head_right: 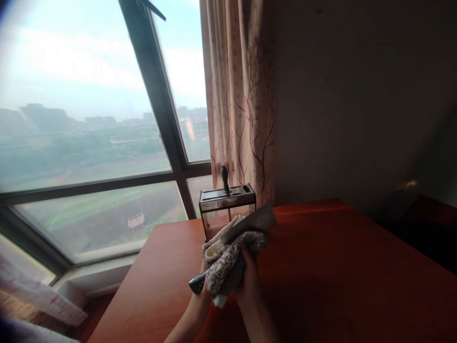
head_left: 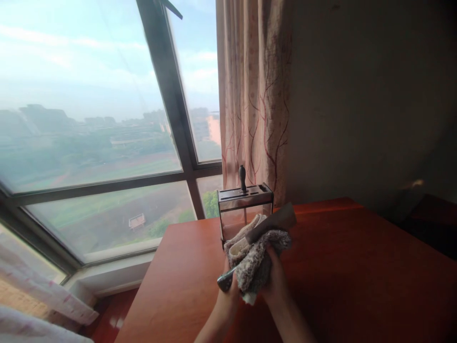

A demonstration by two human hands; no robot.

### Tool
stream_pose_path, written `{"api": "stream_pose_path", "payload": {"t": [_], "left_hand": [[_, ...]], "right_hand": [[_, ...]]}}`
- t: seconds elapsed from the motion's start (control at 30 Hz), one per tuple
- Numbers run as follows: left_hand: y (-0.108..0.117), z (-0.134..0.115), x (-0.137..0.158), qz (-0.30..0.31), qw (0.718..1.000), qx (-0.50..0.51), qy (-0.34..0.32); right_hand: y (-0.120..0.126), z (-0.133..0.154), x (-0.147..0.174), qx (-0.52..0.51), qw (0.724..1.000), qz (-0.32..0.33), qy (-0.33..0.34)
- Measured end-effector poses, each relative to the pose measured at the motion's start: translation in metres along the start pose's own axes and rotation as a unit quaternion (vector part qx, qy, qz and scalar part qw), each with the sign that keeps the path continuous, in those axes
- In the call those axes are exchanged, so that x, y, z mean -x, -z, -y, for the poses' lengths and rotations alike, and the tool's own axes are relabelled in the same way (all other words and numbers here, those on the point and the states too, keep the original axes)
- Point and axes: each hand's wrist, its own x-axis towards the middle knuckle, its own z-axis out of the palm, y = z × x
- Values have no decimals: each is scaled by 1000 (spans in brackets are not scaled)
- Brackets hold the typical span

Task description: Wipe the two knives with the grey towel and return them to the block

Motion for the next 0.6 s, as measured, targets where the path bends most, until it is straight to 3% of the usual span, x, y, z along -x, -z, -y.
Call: {"api": "stream_pose_path", "payload": {"t": [0.2,0.37,0.47,0.6], "left_hand": [[-2,-14,10,28,1000,-14,0],[-3,-10,8,49,999,-3,7],[-2,-1,7,67,997,15,37],[0,15,7,82,989,50,113]], "right_hand": [[1,39,-4,-9,999,-23,29],[2,71,-5,-43,994,-63,82],[-1,73,-4,-54,994,-53,82],[-7,54,0,-46,997,-17,57]]}}
